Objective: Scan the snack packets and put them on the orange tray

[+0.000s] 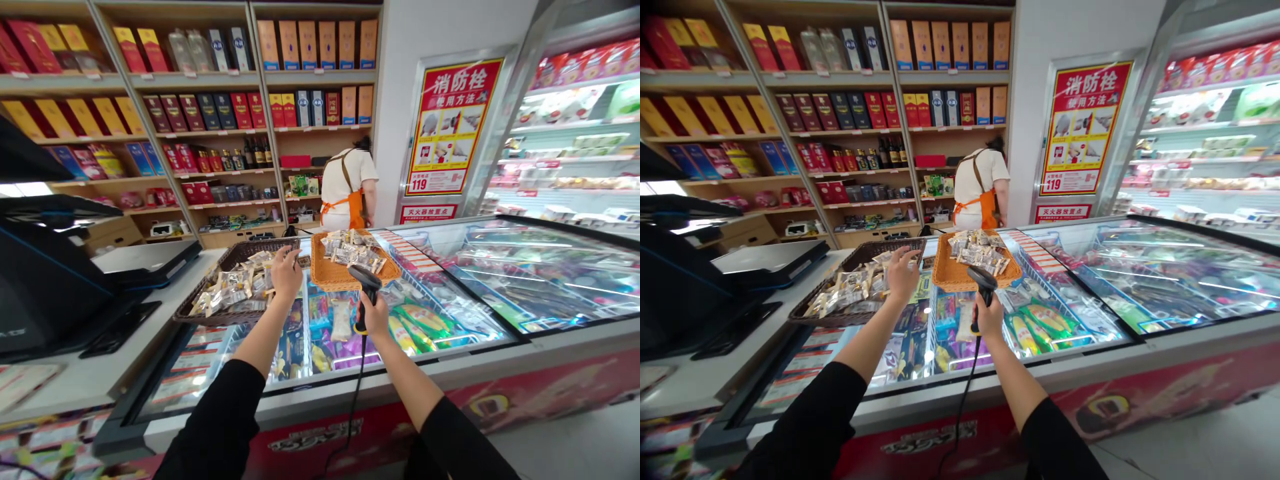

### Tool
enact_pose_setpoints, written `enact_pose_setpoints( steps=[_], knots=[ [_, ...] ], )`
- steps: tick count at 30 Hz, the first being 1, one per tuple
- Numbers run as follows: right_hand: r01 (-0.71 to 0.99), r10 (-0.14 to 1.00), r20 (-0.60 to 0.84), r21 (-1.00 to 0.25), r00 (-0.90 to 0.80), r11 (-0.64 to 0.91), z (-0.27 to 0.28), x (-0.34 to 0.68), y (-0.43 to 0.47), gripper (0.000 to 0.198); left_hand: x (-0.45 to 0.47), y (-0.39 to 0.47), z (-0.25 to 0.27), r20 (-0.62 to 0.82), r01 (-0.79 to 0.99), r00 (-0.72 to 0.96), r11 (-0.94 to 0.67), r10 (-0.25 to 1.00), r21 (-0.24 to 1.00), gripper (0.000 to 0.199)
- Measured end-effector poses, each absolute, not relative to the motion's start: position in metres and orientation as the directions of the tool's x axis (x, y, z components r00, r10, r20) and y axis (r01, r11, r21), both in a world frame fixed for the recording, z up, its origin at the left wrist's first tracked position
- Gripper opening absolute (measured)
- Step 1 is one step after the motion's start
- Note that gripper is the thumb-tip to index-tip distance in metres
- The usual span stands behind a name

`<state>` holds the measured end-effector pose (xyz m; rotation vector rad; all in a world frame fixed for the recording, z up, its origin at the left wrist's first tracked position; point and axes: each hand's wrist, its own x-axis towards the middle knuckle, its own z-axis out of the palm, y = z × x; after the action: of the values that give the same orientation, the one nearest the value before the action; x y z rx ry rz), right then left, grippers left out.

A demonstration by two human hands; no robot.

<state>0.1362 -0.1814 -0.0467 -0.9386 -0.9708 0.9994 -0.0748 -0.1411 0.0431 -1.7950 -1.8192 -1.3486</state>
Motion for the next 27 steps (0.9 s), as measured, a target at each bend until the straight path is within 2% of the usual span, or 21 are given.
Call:
enact_pose_setpoints(
  steps=[3,6,8,10,12,14,16,19,21,23,25,27],
  knots=[
    [-0.198,0.923,0.21,-0.939,0.324,0.283,-0.048,0.166,-0.169,0.033,-0.029,-0.109,0.048,0.584,0.861,0.026,-0.315,0.811,0.399,0.033],
    [-0.247,0.906,0.187,-0.923,0.379,0.294,-0.056,0.183,-0.161,0.034,0.019,-0.073,0.042,0.365,0.871,0.177,-0.318,0.914,0.375,0.039],
    [-0.279,0.898,0.182,-0.909,0.402,0.309,-0.061,0.186,-0.159,0.034,0.043,-0.052,0.035,0.3,0.893,0.217,-0.313,0.929,0.323,0.05],
    [-0.275,0.896,0.185,-0.91,0.403,0.311,-0.063,0.186,-0.159,0.034,0.059,-0.035,0.029,0.263,0.914,0.289,-0.347,0.92,0.21,0.058],
    [-0.275,0.896,0.184,-0.91,0.404,0.311,-0.064,0.184,-0.159,0.033,0.067,-0.023,0.026,0.2,0.918,0.361,-0.385,0.911,0.099,0.058],
    [-0.269,0.897,0.187,-0.912,0.402,0.31,-0.063,0.182,-0.159,0.032,0.07,-0.016,0.027,0.141,0.925,0.367,-0.377,0.92,0.052,0.051],
    [-0.264,0.901,0.179,-0.917,0.396,0.298,-0.062,0.181,-0.159,0.031,0.068,-0.016,0.032,0.125,0.935,0.34,-0.349,0.932,0.058,0.042],
    [-0.258,0.908,0.166,-0.925,0.384,0.278,-0.06,0.181,-0.159,0.03,0.057,-0.027,0.043,0.192,0.931,0.355,-0.364,0.915,0.01,0.022],
    [-0.257,0.911,0.173,-0.925,0.374,0.281,-0.059,0.183,-0.16,0.029,0.043,-0.037,0.05,0.21,0.921,0.381,-0.389,0.9,-0.007,0.016],
    [-0.254,0.914,0.185,-0.923,0.362,0.288,-0.058,0.185,-0.163,0.029,0.023,-0.049,0.054,0.19,0.932,0.334,-0.353,0.923,0.077,0.014],
    [-0.237,0.914,0.207,-0.924,0.349,0.3,-0.055,0.183,-0.169,0.029,-0.001,-0.061,0.056,0.217,0.925,0.232,-0.284,0.948,0.253,0.019],
    [-0.211,0.917,0.24,-0.925,0.318,0.315,-0.051,0.175,-0.176,0.028,-0.028,-0.075,0.055,0.305,0.85,0.112,-0.25,0.946,0.464,0.022]
  ],
)
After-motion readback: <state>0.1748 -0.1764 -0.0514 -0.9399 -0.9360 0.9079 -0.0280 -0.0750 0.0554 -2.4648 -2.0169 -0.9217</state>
